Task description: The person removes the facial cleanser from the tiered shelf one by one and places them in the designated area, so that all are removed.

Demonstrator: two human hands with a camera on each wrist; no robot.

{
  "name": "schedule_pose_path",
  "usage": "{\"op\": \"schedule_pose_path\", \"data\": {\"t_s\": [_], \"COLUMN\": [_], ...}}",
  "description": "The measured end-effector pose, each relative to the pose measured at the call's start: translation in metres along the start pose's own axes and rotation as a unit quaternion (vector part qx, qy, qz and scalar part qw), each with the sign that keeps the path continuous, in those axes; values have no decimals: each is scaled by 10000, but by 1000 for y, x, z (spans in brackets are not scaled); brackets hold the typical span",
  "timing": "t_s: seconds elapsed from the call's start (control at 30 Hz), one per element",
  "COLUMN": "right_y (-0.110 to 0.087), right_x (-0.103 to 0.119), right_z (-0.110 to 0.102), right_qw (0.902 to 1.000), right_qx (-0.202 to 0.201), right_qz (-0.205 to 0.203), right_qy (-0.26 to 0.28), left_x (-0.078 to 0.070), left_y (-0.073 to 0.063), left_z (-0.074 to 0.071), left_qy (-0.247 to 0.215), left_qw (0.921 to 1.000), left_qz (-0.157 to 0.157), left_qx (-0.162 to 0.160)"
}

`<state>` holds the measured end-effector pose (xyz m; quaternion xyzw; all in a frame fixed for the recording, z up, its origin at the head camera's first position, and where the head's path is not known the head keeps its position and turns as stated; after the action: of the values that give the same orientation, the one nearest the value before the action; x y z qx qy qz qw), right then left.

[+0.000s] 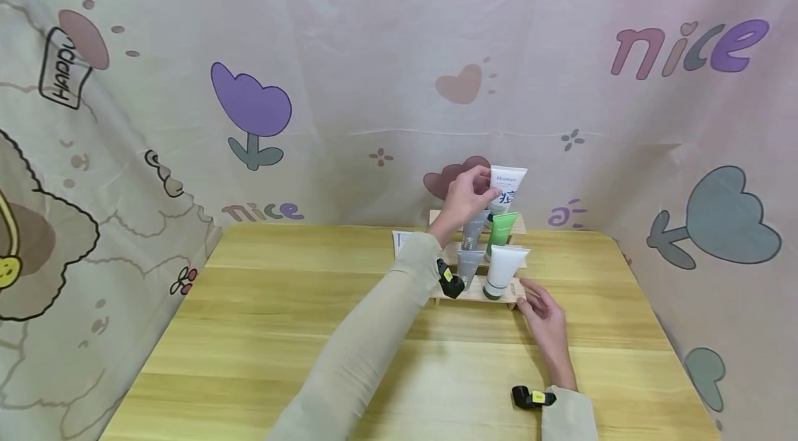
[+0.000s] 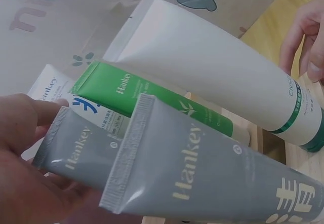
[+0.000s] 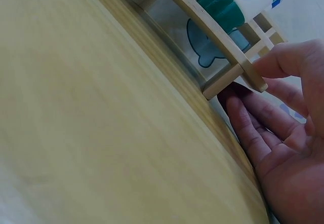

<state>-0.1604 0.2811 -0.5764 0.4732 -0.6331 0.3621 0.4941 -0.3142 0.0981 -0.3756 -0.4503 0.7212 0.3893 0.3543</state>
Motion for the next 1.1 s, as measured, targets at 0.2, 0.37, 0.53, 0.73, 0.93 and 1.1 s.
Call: {"op": "schedule_pose_path", "data": {"t_s": [0.2, 0.37, 0.53, 0.73, 0.93, 1.1], "right_y": [0, 1, 2, 1, 1, 1], "right_x": [1, 3, 5, 5, 4, 3], "right_z": [1, 2, 2, 3, 4, 2], "right_qw": [10000, 9999, 9999, 10000, 9999, 10000], "right_qx": [-25, 0, -18, -27, -6, -7], "right_qz": [-62, -116, -93, -80, -104, 51], "right_qy": [34, 47, 69, 23, 43, -1], "left_x": [3, 2, 2, -1, -3, -6], "left_y": [1, 2, 1, -1, -4, -6], "left_z": [3, 6, 6, 4, 1, -2], "left_qy": [51, 51, 165, 250, 90, -6], "left_qw": [9999, 9998, 9995, 9985, 9980, 9970], "left_qz": [-28, -96, -91, -168, -241, -230], "left_qx": [-98, -157, -268, -452, -582, -742]}}
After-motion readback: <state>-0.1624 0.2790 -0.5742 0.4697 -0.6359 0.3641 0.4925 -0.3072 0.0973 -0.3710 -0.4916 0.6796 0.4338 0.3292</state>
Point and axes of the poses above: each hand's wrist, its own y-axis towards the middle knuckle, its own z-axis out of the palm, x = y × z, the point moved 2 cm from there along y, towards the middle knuckle, and after that the axes turned 3 degrees about z, right-handed, at the moved point
